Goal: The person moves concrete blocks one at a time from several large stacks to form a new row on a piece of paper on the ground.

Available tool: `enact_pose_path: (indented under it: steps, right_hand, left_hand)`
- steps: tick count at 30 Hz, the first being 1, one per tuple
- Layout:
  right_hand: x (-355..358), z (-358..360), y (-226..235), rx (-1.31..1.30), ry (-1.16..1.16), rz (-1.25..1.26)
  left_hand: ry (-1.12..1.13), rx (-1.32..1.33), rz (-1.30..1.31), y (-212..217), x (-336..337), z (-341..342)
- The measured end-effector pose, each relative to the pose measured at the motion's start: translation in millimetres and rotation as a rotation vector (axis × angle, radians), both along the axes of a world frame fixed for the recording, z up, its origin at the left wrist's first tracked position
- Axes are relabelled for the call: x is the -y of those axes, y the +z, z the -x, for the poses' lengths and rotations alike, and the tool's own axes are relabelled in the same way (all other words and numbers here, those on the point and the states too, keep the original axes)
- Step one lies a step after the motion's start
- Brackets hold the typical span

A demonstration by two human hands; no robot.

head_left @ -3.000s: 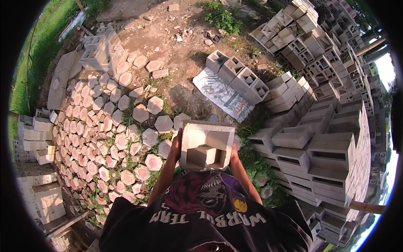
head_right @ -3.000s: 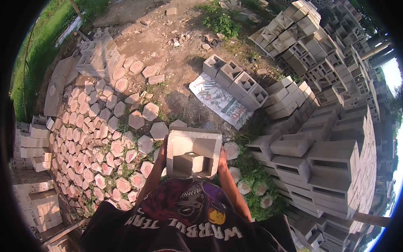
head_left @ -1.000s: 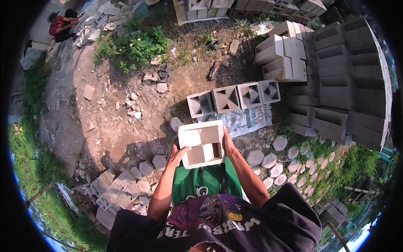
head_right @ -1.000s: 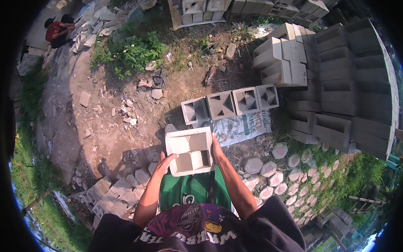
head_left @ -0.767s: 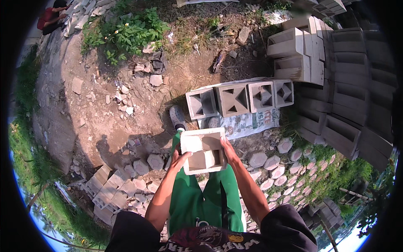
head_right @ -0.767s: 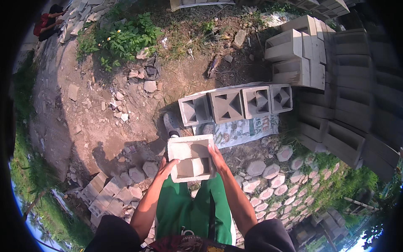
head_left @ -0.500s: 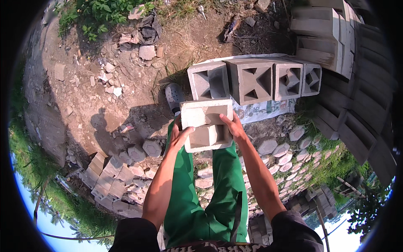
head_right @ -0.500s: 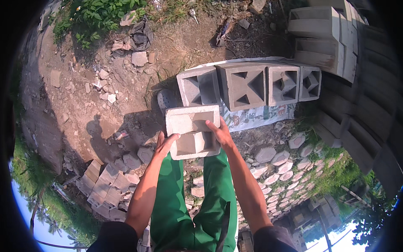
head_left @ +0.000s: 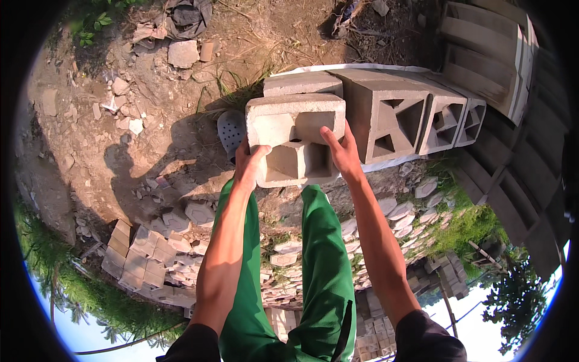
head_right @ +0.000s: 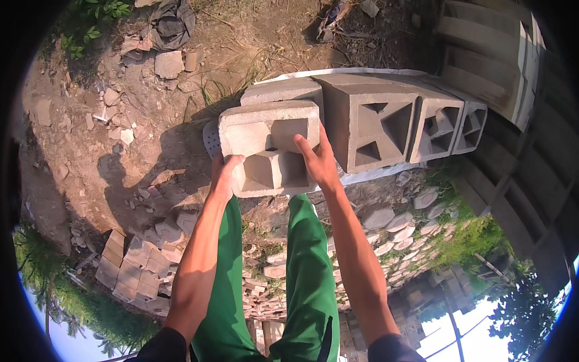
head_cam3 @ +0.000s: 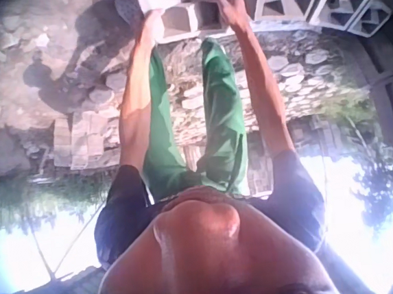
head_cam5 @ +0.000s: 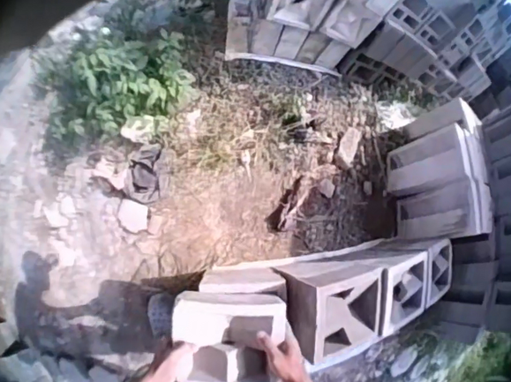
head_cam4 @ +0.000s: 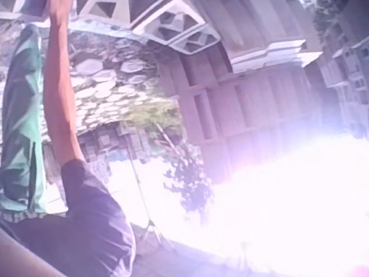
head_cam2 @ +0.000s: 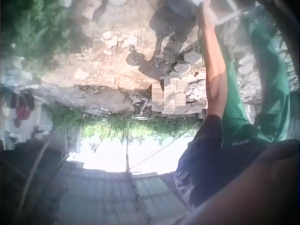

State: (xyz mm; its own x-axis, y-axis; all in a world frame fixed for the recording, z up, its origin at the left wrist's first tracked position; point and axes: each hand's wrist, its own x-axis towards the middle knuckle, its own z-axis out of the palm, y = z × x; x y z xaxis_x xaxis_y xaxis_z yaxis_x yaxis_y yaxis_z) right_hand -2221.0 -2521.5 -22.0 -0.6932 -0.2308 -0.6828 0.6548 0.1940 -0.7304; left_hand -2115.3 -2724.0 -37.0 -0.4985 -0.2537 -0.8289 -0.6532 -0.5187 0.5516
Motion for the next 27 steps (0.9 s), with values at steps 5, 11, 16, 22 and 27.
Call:
enact_pose_path:
  steps: [5, 11, 16, 22, 27]
  right_hand:
    - [4.0, 25.9, 2.0, 0.037, 0.072, -0.031]
    - [-5.0, 34.2, -8.2, -0.002, 0.083, -0.049]
    - [-0.1, 30.3, -4.5, -0.015, 0.093, -0.173]
    - [-10.4, -16.0, 11.6, -0.132, 0.115, -0.492]
    - [-16.9, -42.6, 18.2, -0.12, 0.058, -0.552]
  left_hand:
    - [0.08, -0.001, 0.005, -6.6, -8.1, 8.8]
    - [0.111, 0.001, -0.002, -12.8, -22.2, 10.0]
    - [0.221, 0.039, -0.06, -42.7, -19.0, -13.5]
    - [0.422, -0.037, -0.325, -38.4, -2.1, 30.9]
    - [0.381, 0.08, -0.517, -44.6, 19.4, 52.9]
